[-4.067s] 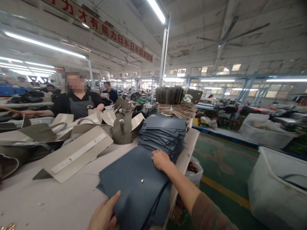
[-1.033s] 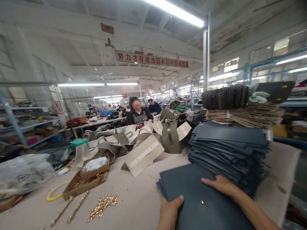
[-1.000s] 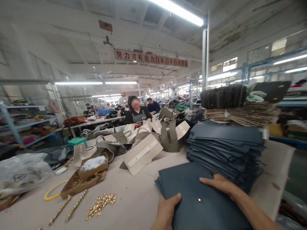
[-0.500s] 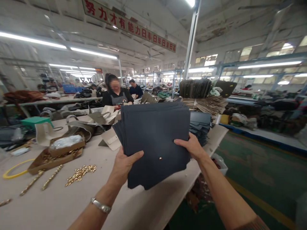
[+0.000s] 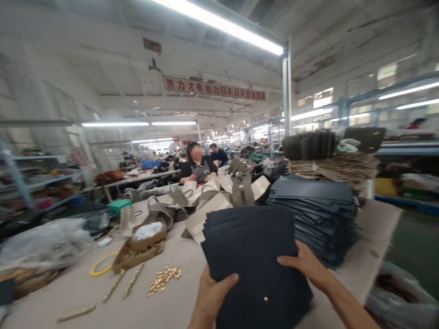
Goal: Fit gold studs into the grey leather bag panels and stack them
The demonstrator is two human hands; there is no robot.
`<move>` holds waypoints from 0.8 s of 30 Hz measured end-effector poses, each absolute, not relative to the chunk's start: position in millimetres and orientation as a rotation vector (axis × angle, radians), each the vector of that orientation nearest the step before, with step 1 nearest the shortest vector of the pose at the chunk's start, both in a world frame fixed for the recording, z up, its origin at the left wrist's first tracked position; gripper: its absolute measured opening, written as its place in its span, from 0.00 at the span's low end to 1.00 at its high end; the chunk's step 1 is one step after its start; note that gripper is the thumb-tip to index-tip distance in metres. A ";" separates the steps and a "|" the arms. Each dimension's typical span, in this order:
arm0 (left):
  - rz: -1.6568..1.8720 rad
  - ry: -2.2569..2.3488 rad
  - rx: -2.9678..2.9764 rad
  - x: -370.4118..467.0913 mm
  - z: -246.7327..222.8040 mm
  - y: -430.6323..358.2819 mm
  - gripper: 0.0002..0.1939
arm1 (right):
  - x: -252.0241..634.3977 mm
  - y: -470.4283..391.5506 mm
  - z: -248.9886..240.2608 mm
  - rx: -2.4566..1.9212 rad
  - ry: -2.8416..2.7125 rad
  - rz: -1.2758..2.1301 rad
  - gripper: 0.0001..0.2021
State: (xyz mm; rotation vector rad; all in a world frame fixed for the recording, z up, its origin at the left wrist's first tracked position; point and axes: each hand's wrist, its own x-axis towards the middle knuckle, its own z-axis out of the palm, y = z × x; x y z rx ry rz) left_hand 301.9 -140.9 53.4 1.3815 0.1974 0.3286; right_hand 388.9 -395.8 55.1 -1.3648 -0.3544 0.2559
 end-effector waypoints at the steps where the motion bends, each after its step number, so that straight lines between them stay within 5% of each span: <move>1: 0.321 0.186 1.375 300.4 52.2 -141.9 0.35 | 390.0 -399.4 54.3 -1.408 -0.355 0.256 0.27; 7: 0.264 0.254 1.402 282.4 41.1 -151.5 0.25 | 379.7 -420.3 35.5 -1.638 -0.426 0.129 0.29; 12: 0.236 0.257 1.480 285.7 64.5 -150.3 0.18 | 379.6 -422.3 24.2 -1.736 -0.280 0.234 0.15; 18: 0.297 0.240 1.542 310.6 101.8 -134.3 0.20 | 398.6 -417.4 53.1 -1.757 -0.315 -0.005 0.22; 24: 0.321 0.279 1.485 326.4 77.1 -134.9 0.21 | 404.4 -406.0 26.3 -1.791 -0.312 0.153 0.17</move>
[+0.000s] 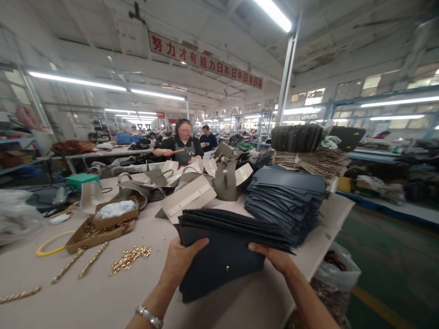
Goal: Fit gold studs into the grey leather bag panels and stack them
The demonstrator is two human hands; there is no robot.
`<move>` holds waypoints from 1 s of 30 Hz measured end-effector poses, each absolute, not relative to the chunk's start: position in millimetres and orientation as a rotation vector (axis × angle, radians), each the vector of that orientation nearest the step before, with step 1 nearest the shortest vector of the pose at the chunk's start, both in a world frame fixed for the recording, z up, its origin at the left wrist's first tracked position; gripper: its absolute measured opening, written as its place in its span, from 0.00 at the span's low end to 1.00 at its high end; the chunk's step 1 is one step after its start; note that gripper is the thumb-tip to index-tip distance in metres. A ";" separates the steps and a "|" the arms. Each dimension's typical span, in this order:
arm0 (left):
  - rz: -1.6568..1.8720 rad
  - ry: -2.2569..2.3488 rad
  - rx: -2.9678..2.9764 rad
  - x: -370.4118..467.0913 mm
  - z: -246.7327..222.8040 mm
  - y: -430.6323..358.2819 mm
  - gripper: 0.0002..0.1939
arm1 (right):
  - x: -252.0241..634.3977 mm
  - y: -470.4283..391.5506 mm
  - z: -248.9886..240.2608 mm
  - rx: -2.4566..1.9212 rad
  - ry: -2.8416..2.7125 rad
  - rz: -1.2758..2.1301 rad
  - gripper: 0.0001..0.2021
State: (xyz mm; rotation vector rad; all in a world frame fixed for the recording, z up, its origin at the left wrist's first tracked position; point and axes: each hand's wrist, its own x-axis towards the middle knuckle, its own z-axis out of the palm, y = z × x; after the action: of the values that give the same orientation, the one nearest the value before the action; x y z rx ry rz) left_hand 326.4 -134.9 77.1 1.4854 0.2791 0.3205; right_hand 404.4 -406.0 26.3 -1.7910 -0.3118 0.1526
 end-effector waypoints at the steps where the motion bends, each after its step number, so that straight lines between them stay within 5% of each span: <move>1: 0.318 0.287 1.476 328.8 72.5 -134.2 0.21 | 403.5 -404.8 21.3 -1.777 -0.318 0.178 0.17; 6: 0.315 0.297 1.496 338.7 66.0 -127.5 0.23 | 403.2 -396.9 11.7 -1.551 -0.360 0.096 0.35; 12: 0.330 0.262 1.553 338.5 62.3 -122.9 0.24 | 414.3 -391.5 14.9 -1.486 -0.407 0.200 0.34; 19: 0.323 0.253 1.569 341.1 56.4 -119.6 0.22 | 398.1 -391.3 142.0 -2.073 -0.649 -0.703 0.57; 22: 0.331 0.248 1.590 340.6 56.2 -120.2 0.23 | 390.9 -365.6 191.0 -2.275 -0.995 -0.901 0.57; 25: 0.328 0.235 1.605 340.3 55.0 -119.7 0.24 | 391.7 -339.8 203.9 -2.481 -1.267 -0.611 0.57; 30: 0.299 0.201 1.617 340.6 54.0 -120.3 0.24 | 403.9 -333.4 198.0 -2.602 -1.322 -0.301 0.42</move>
State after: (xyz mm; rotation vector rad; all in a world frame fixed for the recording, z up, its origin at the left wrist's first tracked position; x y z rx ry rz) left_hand 340.6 -120.3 54.0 1.6171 0.2013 0.2988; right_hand 403.9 -333.4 198.0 -2.6019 -1.3219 -0.3006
